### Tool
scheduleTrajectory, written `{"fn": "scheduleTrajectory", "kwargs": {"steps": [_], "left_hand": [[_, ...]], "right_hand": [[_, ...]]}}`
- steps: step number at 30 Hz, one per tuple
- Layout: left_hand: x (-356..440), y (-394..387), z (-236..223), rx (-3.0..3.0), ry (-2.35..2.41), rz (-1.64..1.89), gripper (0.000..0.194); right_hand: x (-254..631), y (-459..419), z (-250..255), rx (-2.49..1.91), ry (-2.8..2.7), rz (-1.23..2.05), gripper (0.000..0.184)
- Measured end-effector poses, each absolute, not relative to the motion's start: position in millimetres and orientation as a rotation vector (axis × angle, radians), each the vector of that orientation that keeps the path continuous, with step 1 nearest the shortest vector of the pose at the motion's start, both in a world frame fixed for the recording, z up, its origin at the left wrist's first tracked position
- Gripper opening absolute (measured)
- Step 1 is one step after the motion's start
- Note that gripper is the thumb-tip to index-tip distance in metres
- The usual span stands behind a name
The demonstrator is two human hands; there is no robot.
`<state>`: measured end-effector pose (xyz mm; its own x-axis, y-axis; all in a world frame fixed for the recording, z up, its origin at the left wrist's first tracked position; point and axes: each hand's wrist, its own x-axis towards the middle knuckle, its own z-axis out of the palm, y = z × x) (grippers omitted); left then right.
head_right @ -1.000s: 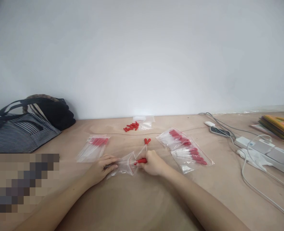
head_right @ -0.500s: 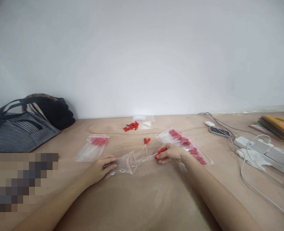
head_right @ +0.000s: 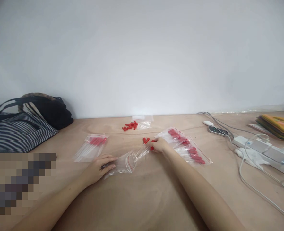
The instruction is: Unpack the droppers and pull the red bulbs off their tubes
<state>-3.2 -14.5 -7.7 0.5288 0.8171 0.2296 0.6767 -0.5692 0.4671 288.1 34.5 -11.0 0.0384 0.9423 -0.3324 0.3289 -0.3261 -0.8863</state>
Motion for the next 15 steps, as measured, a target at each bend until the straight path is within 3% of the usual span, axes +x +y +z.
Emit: {"fn": "scheduleTrajectory", "kwargs": {"steps": [4,15], "left_hand": [[-6.0,-16.2,-1.8,2.416,1.272,0.581,0.028],[-10.8,-23.7,7.9,2.348,1.346,0.478,0.036]], "right_hand": [[275.6,52.0,-17.6,-1.721,-1.409,1.070,0.015],[260.7,45.3,-27.4,-1.640,-1.541,0.694,0.044]]}}
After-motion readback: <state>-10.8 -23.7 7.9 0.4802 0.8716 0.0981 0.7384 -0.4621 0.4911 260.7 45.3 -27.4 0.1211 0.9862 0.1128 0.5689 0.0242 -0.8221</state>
